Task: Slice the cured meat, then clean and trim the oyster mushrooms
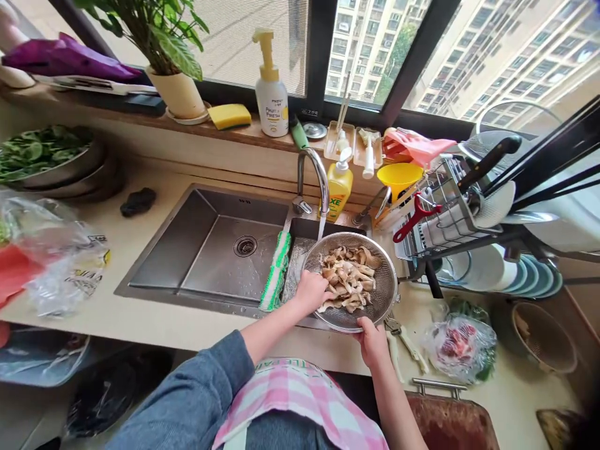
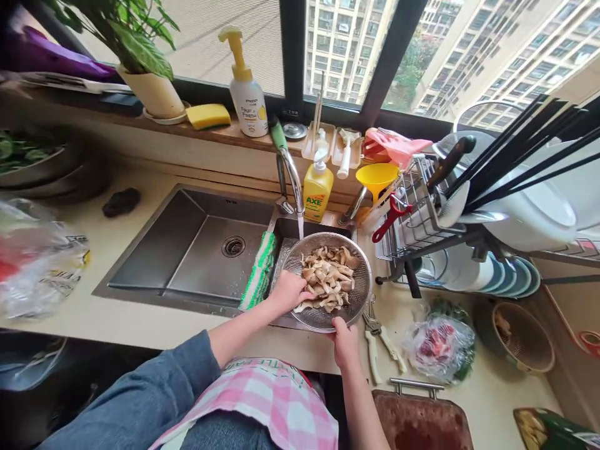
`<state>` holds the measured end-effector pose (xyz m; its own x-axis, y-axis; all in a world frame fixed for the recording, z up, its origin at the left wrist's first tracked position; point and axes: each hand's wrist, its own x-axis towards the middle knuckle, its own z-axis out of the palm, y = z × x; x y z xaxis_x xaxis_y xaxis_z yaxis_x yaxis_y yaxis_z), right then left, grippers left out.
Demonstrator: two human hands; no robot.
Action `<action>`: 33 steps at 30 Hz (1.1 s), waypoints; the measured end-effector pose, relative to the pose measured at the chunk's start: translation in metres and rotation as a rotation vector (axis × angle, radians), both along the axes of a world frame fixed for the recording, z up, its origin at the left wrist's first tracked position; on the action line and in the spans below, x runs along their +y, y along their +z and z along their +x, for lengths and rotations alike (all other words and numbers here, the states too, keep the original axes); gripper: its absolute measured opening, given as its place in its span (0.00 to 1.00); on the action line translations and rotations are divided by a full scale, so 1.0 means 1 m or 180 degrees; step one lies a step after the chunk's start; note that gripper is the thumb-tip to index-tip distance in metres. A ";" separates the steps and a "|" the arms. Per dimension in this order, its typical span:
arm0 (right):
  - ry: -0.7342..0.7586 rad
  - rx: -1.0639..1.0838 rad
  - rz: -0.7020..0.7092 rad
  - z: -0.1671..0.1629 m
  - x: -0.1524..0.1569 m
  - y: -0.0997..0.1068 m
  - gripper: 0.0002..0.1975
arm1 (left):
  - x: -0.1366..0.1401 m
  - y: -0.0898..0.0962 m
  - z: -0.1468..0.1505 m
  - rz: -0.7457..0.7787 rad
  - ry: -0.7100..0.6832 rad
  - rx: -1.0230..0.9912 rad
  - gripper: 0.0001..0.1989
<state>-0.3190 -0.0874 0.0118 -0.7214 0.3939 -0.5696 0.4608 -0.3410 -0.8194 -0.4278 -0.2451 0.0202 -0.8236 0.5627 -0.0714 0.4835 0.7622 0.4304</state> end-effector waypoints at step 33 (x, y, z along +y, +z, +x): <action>0.0894 0.0590 0.4295 -0.085 -0.008 -0.055 0.36 | -0.256 -0.048 0.024 0.2765 0.3851 -0.0778 0.17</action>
